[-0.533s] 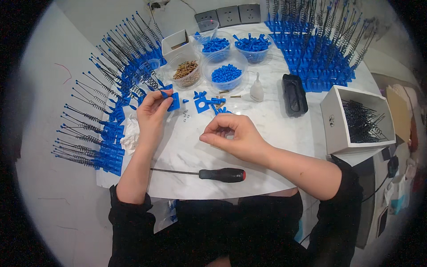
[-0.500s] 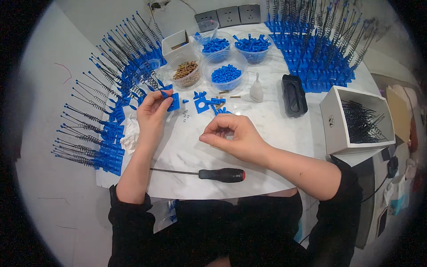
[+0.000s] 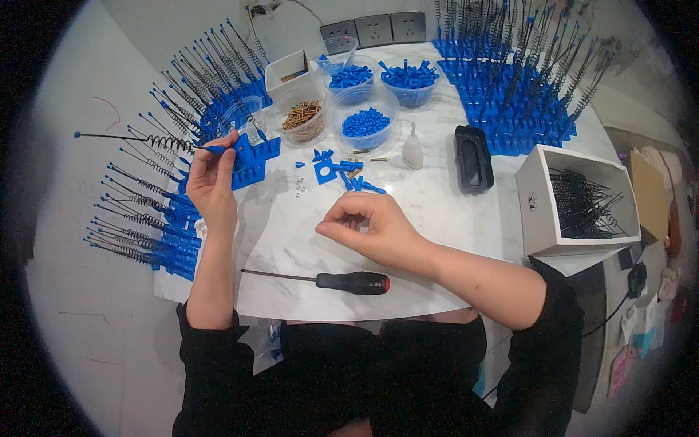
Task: The person assembles small mechanical components by hand, joining a metal spring and a rod to a blue plastic component with glue from a bottle.
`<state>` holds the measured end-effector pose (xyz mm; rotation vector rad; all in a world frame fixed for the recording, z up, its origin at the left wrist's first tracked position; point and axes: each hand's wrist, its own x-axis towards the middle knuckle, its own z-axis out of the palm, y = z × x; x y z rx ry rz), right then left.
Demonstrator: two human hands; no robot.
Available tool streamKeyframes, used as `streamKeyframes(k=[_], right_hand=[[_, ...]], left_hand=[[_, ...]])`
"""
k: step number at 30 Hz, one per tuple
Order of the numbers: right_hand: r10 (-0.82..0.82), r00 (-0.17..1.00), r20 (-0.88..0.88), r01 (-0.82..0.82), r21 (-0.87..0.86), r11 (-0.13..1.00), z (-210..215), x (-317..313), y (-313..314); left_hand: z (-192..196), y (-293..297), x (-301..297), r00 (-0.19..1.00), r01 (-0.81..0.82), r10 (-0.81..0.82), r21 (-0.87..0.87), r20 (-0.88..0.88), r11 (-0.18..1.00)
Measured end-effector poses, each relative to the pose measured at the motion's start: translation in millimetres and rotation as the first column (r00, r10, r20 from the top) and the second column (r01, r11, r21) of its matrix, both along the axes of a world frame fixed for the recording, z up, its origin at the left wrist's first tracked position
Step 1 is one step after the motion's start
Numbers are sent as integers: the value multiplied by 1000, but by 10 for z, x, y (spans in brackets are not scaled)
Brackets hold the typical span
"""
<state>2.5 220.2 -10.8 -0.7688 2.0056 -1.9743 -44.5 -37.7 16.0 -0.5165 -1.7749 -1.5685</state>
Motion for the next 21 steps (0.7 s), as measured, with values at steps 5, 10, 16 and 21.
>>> streamKeyframes(k=[5, 10, 16, 21], right_hand=[[37, 999, -6, -36, 53, 998, 40, 12, 16], [30, 999, -30, -28, 69, 997, 61, 16, 14], [29, 999, -43, -26, 72, 997, 68, 22, 0], [32, 996, -80, -27, 68, 997, 50, 21, -14]], left_hand=[[-109, 32, 58, 995, 53, -49, -50, 81, 997], [-252, 98, 93, 965, -199, 240, -290, 110, 936], [-302, 112, 85, 902, -255, 334, -284, 274, 924], [-337, 106, 42, 866, -289, 402, -359, 296, 887]])
